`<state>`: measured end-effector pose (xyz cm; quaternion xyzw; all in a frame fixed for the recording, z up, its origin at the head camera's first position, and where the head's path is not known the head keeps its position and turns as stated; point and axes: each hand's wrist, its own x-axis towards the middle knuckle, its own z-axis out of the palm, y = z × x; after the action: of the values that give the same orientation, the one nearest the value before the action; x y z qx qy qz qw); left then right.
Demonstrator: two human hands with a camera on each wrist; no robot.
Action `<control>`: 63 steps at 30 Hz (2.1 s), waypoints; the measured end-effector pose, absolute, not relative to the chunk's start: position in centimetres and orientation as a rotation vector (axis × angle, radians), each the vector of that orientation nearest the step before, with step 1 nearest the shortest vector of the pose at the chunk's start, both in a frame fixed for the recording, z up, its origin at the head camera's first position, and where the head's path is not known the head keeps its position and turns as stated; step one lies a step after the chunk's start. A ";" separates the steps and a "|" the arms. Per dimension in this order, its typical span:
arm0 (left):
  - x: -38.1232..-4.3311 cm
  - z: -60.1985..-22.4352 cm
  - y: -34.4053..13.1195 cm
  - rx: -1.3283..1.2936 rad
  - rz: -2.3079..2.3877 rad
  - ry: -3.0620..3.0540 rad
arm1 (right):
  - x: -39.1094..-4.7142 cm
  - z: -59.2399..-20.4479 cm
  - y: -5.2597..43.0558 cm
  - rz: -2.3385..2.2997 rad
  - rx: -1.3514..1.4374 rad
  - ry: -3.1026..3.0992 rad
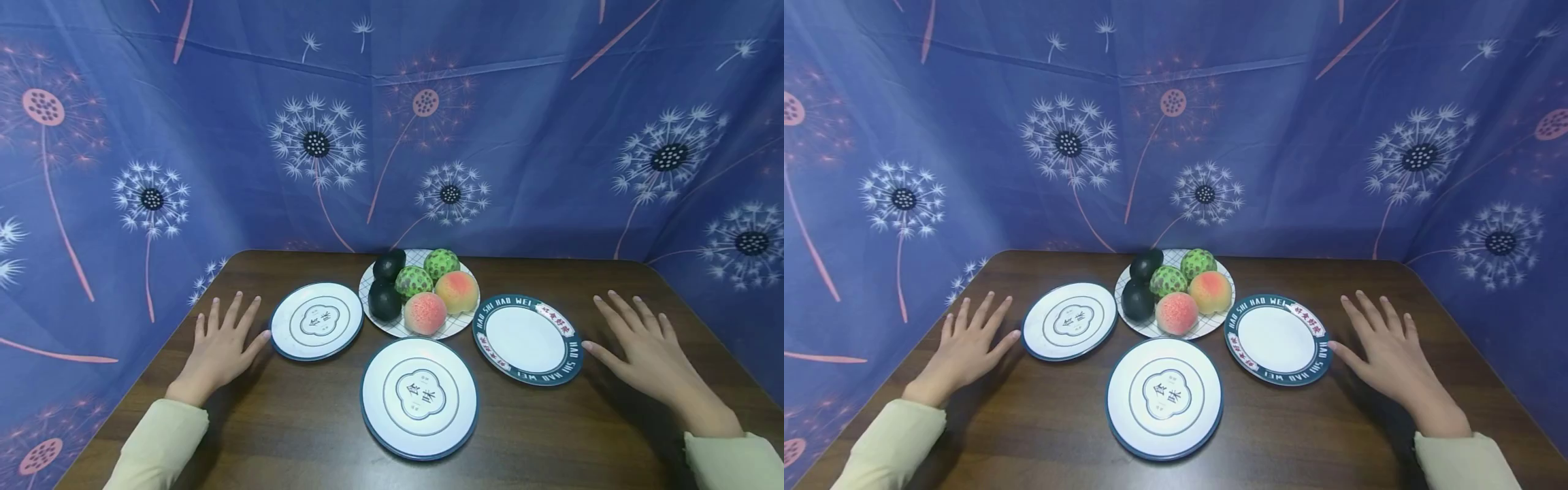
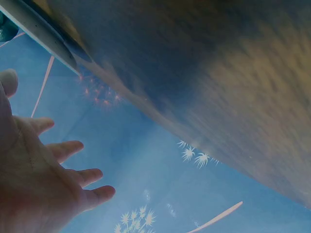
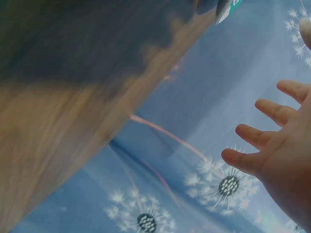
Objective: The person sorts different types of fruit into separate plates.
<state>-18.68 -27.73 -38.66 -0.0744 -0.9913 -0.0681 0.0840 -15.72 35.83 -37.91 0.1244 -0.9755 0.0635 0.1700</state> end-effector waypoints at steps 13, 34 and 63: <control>-19.7 -39.2 -27.2 -0.284 -0.207 -2.894 | -17.6 -37.2 32.3 0.239 0.539 -2.689; -21.1 -39.2 -26.1 -0.365 -0.136 -2.882 | -20.1 -36.0 26.5 0.221 0.762 -2.660; -22.4 -40.0 -25.4 -0.448 -0.007 -2.815 | -22.3 -35.6 19.3 0.173 1.021 -2.614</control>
<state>-22.44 -25.43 -40.02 -0.1556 -0.9771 -0.0025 0.1450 -22.35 19.30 -35.58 0.3582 -0.9171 0.0606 0.1641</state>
